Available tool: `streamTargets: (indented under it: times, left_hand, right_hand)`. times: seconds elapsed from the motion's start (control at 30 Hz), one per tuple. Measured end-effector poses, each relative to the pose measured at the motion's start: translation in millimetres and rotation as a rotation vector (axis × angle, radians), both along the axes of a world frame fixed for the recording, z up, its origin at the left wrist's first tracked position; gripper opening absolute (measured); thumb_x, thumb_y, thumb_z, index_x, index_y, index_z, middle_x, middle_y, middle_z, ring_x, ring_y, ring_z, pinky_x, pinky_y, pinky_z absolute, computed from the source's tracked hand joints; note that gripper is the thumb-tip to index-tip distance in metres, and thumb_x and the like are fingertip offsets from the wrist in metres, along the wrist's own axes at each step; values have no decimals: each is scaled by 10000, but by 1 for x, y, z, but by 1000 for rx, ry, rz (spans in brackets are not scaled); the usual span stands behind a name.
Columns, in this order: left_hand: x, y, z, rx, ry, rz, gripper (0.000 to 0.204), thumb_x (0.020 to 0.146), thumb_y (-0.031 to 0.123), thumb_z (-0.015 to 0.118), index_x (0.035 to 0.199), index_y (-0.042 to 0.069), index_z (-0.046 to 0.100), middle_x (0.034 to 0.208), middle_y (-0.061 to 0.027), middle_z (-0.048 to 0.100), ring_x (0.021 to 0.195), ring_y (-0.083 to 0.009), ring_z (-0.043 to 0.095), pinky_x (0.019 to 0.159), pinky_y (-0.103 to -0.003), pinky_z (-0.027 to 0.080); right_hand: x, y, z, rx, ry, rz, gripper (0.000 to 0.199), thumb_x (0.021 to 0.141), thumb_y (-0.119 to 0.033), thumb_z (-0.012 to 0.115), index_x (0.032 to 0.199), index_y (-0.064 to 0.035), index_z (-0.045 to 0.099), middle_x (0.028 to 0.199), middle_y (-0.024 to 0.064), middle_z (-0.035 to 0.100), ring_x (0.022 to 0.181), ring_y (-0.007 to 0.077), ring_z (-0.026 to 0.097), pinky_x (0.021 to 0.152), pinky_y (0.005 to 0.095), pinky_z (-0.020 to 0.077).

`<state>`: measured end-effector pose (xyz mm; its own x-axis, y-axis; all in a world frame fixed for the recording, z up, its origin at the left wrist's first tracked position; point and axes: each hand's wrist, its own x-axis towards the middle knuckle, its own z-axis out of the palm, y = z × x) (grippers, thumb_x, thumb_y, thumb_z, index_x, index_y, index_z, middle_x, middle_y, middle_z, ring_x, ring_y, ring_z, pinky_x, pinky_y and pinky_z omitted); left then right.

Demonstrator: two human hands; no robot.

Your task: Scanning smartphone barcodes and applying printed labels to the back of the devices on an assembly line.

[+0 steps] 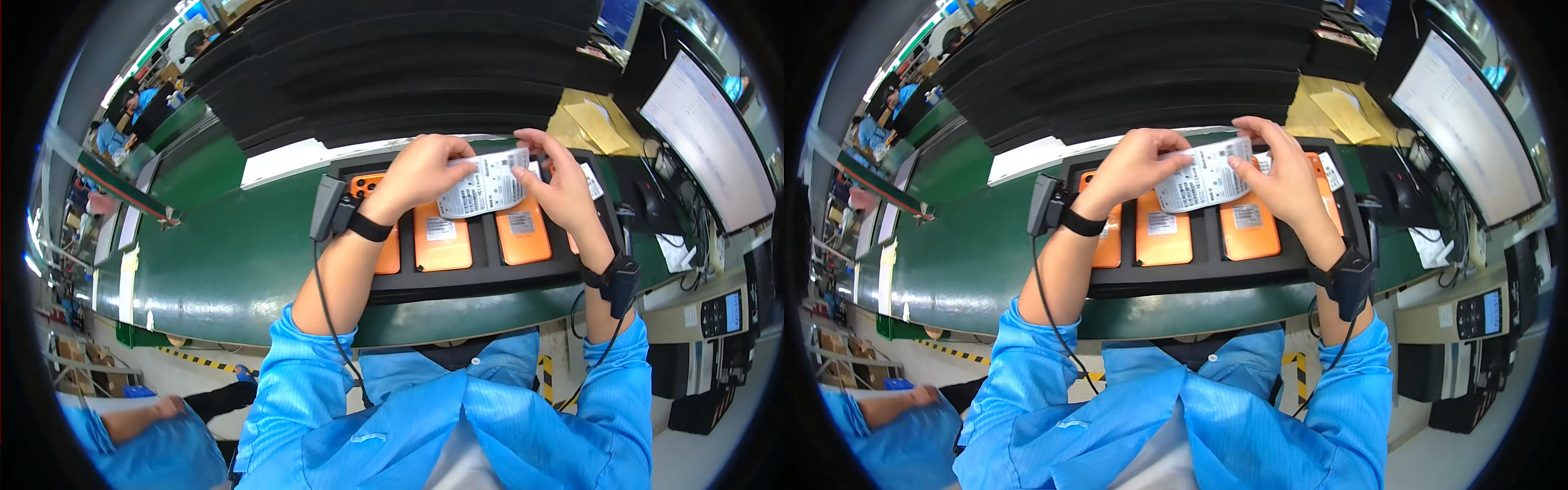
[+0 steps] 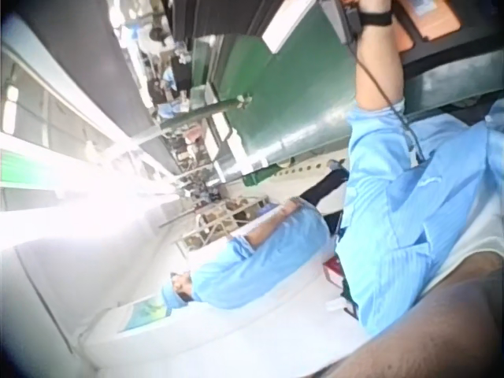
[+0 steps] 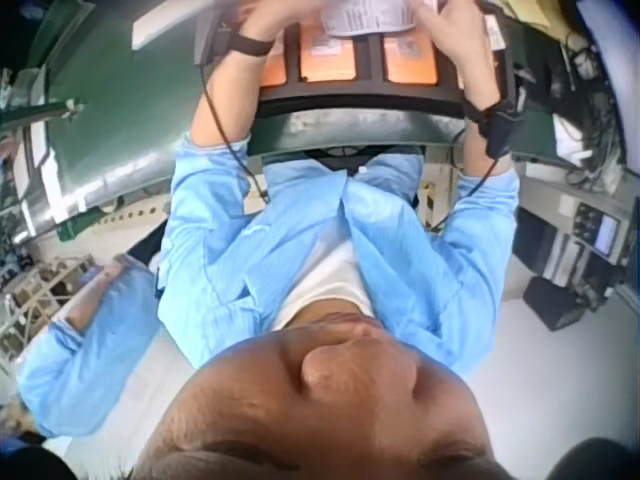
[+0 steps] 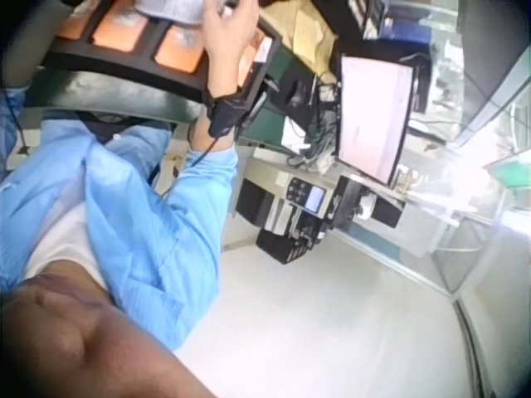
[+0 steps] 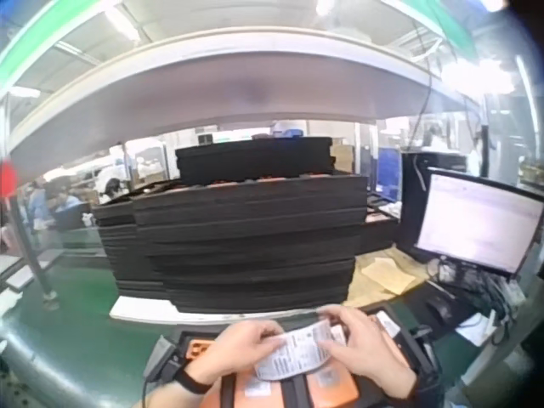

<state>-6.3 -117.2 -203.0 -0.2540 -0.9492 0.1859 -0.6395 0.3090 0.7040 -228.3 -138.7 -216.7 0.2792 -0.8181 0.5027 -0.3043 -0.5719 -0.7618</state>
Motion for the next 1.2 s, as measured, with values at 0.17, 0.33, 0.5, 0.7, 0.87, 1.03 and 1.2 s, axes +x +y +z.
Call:
streamTargets:
  times: [0.17, 0.33, 0.5, 0.7, 0.87, 1.03, 1.2]
  left_hand:
    - [2, 1, -5, -168, -5, 74, 189, 845, 157, 663, 918, -11, 709, 797, -144, 706, 721, -218, 698, 652, -314, 534]
    - [8, 1, -1, -255, -106, 161, 206, 825, 189, 648, 909, 13, 714, 785, -158, 699, 722, -296, 688, 662, -351, 535]
    - [0, -1, -15, -305, -118, 190, 173, 824, 193, 645, 875, 48, 725, 739, -165, 680, 708, -316, 677, 650, -405, 532]
    - [-15, 5, -20, -542, -166, 291, 98, 718, 153, 663, 733, 67, 708, 689, -151, 661, 654, -324, 666, 599, -404, 536]
    - [-22, 11, -7, -620, -39, 313, 93, 745, 126, 656, 730, 37, 674, 677, -145, 648, 660, -334, 648, 620, -411, 517]
    - [-5, -1, -8, -491, 154, 378, 146, 824, 160, 650, 772, 24, 666, 714, -147, 659, 706, -339, 650, 647, -415, 510]
    - [-13, -8, -17, -656, 247, 437, 60, 793, 86, 658, 770, 36, 634, 724, -166, 634, 709, -373, 633, 627, -424, 504]
  right_hand:
    - [33, -15, 14, -339, 363, 1, 125, 810, -146, 698, 867, -34, 702, 848, 88, 678, 833, 227, 631, 732, 348, 490]
    - [53, -21, 10, -109, 262, -4, 156, 813, -172, 695, 871, -28, 707, 781, 98, 687, 747, 226, 654, 705, 340, 505]
    - [43, -26, -6, 97, 178, 63, 172, 840, -150, 682, 898, 12, 693, 798, 100, 702, 736, 182, 677, 690, 284, 512]
    - [31, -46, -17, 217, 73, 236, 97, 890, -80, 620, 891, 3, 670, 831, 28, 656, 782, 98, 592, 713, 244, 477]
    - [4, -58, -24, 416, -82, 279, 105, 947, -100, 592, 963, -4, 630, 844, 4, 629, 778, 62, 571, 718, 202, 452]
    - [-12, -65, -19, 455, -119, 248, 123, 955, -145, 598, 919, -29, 612, 829, -13, 617, 770, 46, 545, 713, 205, 424]
    - [-9, -72, -25, 344, -7, 13, 163, 933, -222, 623, 828, -98, 624, 628, -95, 458, 509, -7, 340, 432, 194, 225]
